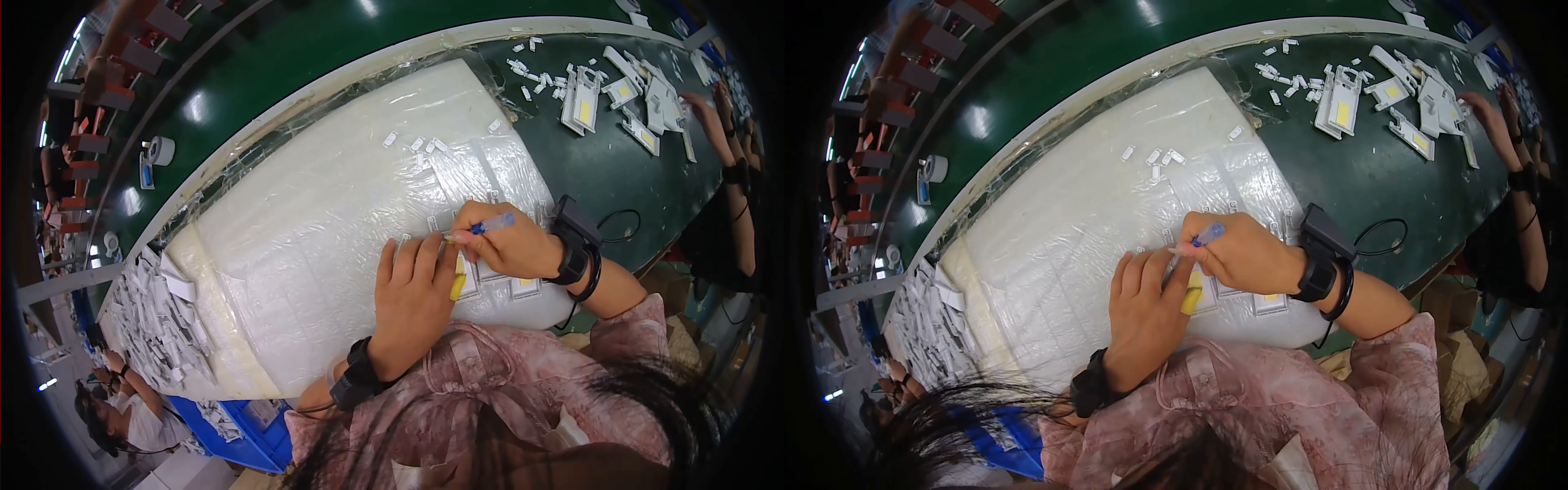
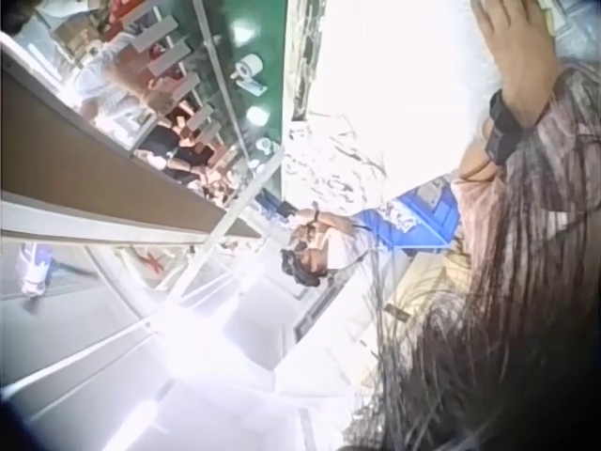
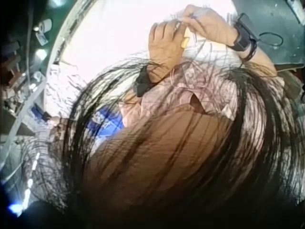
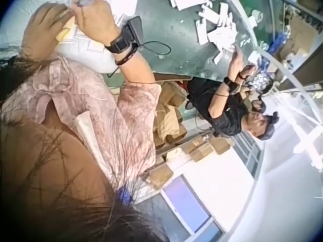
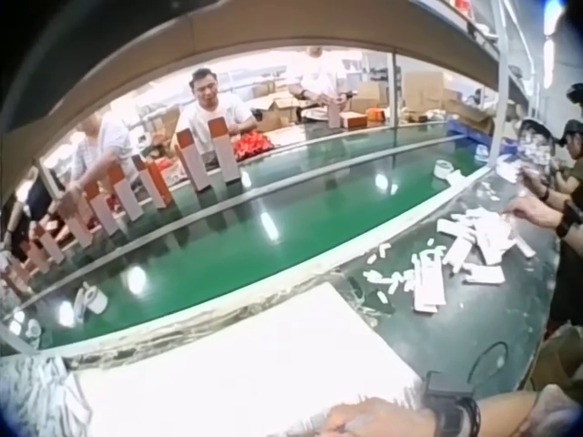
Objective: The person assembles a handheld fan by inserting a battery and motor into the housing, snapping on the fan head, and fitting the handle cover. After setting the fan aside, they use a pen to mark several small labels and stick them onto light panels.
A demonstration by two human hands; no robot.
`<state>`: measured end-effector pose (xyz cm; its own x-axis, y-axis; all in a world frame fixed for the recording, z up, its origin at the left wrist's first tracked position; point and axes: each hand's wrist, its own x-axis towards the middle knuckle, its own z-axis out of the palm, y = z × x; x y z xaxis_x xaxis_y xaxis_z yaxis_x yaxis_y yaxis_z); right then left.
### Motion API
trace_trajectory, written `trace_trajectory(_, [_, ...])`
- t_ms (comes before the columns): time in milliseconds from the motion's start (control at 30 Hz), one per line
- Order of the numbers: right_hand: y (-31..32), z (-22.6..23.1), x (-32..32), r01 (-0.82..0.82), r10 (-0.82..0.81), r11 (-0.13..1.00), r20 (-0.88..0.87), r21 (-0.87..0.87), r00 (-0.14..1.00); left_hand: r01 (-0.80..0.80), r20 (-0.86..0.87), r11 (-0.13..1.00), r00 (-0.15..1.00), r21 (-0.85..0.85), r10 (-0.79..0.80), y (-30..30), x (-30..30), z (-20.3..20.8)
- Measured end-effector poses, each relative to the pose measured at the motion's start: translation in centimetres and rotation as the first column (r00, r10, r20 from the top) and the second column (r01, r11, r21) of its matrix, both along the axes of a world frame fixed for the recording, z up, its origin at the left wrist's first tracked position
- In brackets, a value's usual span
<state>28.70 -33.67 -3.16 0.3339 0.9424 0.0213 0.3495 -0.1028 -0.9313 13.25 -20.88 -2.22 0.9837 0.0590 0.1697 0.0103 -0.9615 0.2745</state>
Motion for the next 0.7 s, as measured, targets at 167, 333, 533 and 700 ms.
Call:
trace_trajectory(167, [-0.3,0.3,-0.1,0.057,-0.057,0.998,-0.073,0.006,0.996,-0.009,0.038,1.000,0.999,-0.008,0.010,-0.2,0.0,0.1])
trace_trajectory(333, [-1.1,0.3,-0.4,0.149,-0.209,0.924,0.139,0.353,0.968,0.030,0.031,0.993,0.999,-0.118,-0.026,0.1,-0.3,1.5])
trace_trajectory(533, [-2.2,0.2,-0.1,0.216,-0.282,0.864,0.081,0.454,0.956,0.029,0.106,0.991,0.994,-0.127,-0.015,4.2,3.2,4.0])
trace_trajectory(700, [-2.1,0.8,0.4,0.159,-0.245,0.887,0.150,0.434,0.958,-0.087,0.051,0.991,0.994,-0.100,0.093,8.2,7.5,1.2])
